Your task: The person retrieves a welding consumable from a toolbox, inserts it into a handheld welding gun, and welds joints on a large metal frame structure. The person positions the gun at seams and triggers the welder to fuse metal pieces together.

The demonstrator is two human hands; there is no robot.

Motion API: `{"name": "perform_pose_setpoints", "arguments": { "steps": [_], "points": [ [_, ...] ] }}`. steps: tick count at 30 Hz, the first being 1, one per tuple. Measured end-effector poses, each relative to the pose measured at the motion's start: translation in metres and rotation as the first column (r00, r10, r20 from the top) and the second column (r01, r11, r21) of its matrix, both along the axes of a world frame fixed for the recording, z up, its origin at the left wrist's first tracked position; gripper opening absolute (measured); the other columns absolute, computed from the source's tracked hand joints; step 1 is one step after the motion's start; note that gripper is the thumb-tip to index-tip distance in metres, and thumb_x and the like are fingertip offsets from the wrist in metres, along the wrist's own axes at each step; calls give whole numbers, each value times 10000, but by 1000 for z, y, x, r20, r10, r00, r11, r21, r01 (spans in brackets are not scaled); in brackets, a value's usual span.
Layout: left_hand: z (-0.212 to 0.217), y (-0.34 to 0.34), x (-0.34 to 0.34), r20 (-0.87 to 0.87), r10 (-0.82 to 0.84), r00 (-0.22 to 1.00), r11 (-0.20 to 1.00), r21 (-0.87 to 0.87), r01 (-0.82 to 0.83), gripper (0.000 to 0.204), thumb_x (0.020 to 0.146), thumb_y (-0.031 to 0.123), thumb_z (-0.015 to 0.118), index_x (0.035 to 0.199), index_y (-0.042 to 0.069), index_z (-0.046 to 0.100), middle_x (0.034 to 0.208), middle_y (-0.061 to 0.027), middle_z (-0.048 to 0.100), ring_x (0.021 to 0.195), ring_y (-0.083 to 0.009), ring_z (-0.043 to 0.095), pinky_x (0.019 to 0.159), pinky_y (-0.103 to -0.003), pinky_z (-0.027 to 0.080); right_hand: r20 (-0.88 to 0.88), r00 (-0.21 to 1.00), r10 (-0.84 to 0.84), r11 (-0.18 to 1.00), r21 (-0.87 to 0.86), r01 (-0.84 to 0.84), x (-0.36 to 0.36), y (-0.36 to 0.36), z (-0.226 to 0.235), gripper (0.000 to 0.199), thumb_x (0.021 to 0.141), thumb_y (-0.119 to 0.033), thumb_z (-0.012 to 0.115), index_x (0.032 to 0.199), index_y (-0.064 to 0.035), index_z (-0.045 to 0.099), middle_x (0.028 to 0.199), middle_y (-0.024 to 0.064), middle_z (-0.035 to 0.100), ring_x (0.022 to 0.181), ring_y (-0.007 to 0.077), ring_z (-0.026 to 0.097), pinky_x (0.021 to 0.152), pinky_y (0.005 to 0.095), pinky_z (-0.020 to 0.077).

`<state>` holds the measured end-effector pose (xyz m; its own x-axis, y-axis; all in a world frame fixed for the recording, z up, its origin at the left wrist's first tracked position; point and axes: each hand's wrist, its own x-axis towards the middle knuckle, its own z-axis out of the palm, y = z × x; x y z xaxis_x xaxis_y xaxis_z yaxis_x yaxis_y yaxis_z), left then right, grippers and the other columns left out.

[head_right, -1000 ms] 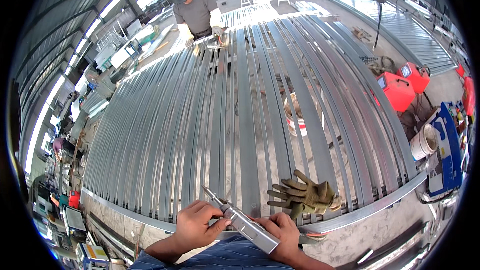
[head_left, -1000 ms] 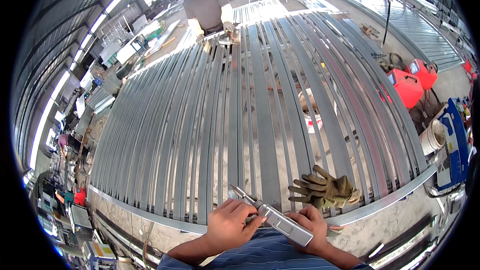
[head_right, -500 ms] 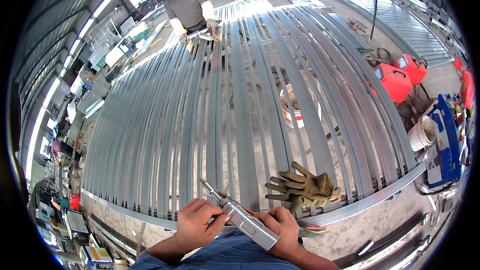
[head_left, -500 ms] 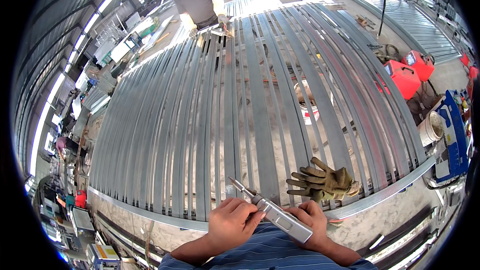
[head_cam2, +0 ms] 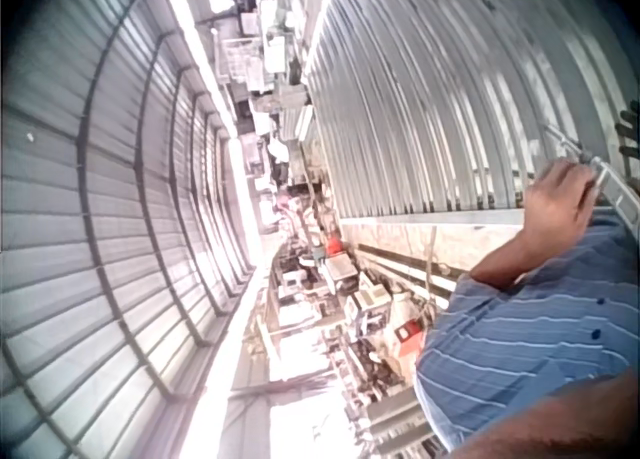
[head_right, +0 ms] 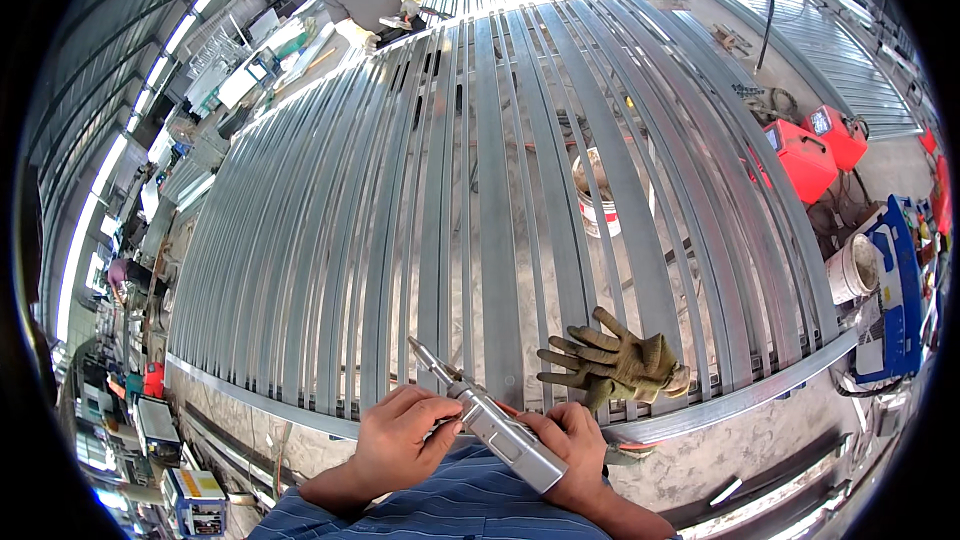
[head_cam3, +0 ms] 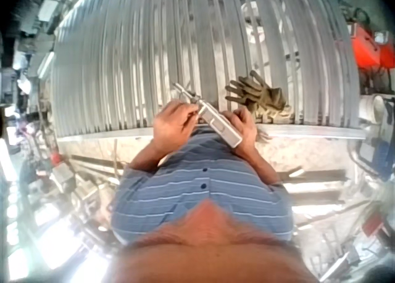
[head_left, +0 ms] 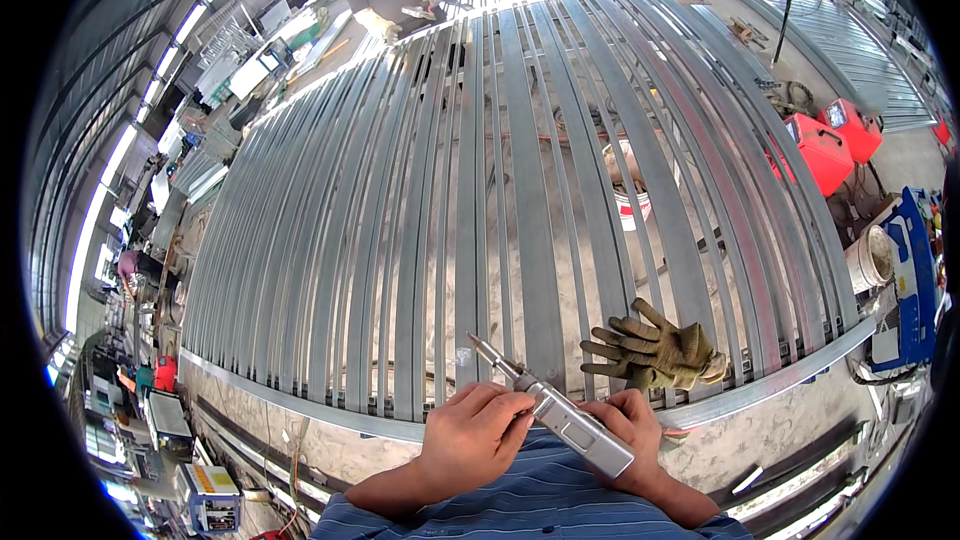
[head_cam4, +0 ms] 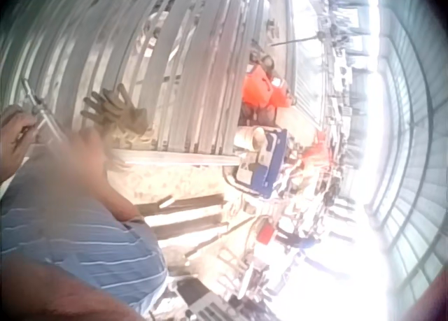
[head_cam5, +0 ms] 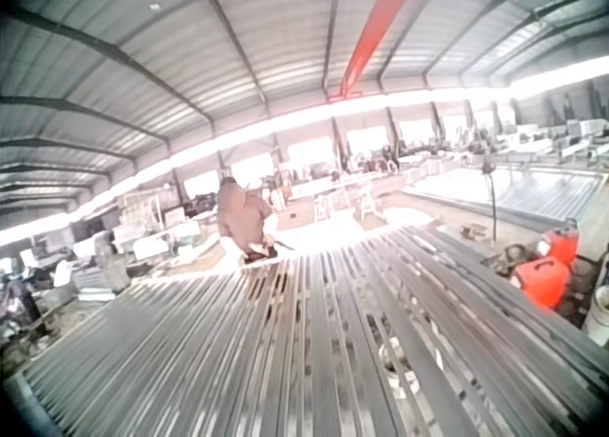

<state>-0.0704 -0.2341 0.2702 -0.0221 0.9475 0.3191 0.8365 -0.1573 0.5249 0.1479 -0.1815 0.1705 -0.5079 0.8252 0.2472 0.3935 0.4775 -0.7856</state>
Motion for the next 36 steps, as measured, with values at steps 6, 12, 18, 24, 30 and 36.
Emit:
{"name": "perform_pose_setpoints", "arguments": {
  "steps": [6,12,18,24,30,36],
  "points": [
    [-1,-1,-2,57,25,998,998,-64,-22,217,791,72,847,928,32,684,837,-110,698,677,-237,670,587,-328,538,-9,1000,-15,999,-35,15,2,0,1,413,717,-209,817,1119,-156,738,896,74,576,825,284,605,696,399,504],
    [-3,0,-3,39,-4,999,997,-73,7,219,801,125,854,923,66,682,820,-81,704,700,-254,693,589,-355,556,9,1000,-13,998,-60,13,1,-1,4,410,722,-208,820,1121,-151,739,880,73,575,815,280,604,691,392,500],
    [4,1,0,96,62,993,989,-138,-48,193,805,126,853,895,67,693,816,-86,710,701,-252,698,597,-343,558,-8,1000,-24,998,-51,24,1,1,4,400,723,-205,821,1111,-151,743,883,76,577,815,282,606,691,393,501],
    [-3,0,-1,47,-12,999,997,-82,16,238,800,135,879,918,37,697,796,-100,675,665,-195,668,558,-294,523,3,1000,-19,998,-65,19,2,-1,0,404,712,-217,825,1102,-151,746,895,80,575,821,285,607,695,393,500],
    [8,1,5,68,39,997,993,-112,-32,216,814,121,847,939,46,688,810,-88,699,705,-239,690,579,-349,545,4,999,-40,998,-46,40,2,-1,-1,406,705,-215,825,1098,-150,745,905,76,570,821,280,603,697,395,496],
    [-4,-2,0,17,-11,1000,997,-72,12,251,805,140,855,957,52,675,821,-87,706,712,-246,697,594,-364,555,1,999,-32,998,-44,32,2,-1,1,411,703,-211,829,1102,-155,745,902,72,565,812,276,596,690,391,491]
  ]
}}
